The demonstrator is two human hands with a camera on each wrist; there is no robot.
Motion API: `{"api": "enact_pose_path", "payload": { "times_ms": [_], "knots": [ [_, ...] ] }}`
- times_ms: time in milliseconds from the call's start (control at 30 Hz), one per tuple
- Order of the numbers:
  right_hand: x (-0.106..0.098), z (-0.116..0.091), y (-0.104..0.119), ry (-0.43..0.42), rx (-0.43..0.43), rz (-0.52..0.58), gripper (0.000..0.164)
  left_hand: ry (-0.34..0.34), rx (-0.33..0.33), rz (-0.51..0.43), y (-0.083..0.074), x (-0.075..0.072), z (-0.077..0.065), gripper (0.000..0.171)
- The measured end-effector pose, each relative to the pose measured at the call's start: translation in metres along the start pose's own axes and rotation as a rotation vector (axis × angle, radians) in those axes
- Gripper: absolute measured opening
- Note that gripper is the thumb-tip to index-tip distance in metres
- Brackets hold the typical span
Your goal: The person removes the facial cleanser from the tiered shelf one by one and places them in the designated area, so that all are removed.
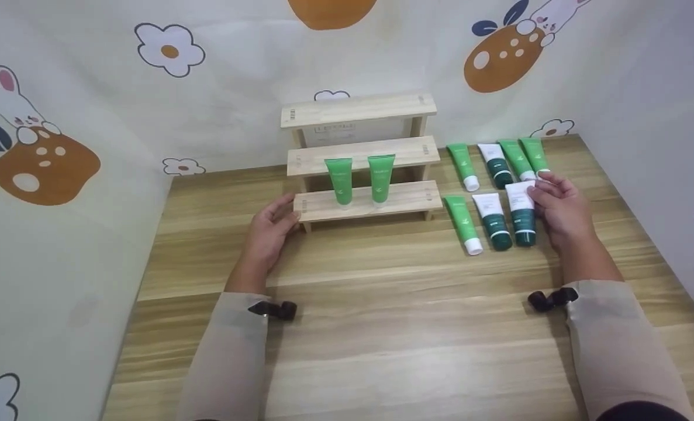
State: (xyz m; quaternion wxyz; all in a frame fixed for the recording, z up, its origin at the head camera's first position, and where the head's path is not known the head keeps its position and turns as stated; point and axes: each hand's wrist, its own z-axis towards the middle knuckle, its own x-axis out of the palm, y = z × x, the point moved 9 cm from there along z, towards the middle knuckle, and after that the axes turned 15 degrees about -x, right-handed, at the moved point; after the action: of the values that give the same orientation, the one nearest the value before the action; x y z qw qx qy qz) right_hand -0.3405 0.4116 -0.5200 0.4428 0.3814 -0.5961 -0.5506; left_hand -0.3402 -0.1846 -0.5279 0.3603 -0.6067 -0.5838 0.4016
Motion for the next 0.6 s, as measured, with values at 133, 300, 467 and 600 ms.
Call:
{"api": "enact_pose_path", "payload": {
  "times_ms": [133, 300, 467, 600],
  "knots": [
    [0.0006, 0.0016, -0.0018, 0.02, 0.005, -0.092, 0.061, 0.001, -0.007, -0.003, 0.0004, 0.0, 0.0003, 0.052],
    [0.0017, 0.0025, -0.0028, 0.056, -0.014, -0.217, 0.066, 0.004, -0.014, -0.018, 0.0014, -0.0008, 0.0015, 0.053],
    [0.0013, 0.0018, -0.0027, 0.067, -0.025, -0.277, 0.063, 0.002, -0.017, -0.024, 0.0017, -0.0005, 0.0013, 0.053],
    [-0.0004, 0.0012, -0.0016, 0.032, -0.02, -0.267, 0.059, -0.006, -0.019, -0.017, 0.0017, -0.0011, 0.001, 0.053]
  ]
}}
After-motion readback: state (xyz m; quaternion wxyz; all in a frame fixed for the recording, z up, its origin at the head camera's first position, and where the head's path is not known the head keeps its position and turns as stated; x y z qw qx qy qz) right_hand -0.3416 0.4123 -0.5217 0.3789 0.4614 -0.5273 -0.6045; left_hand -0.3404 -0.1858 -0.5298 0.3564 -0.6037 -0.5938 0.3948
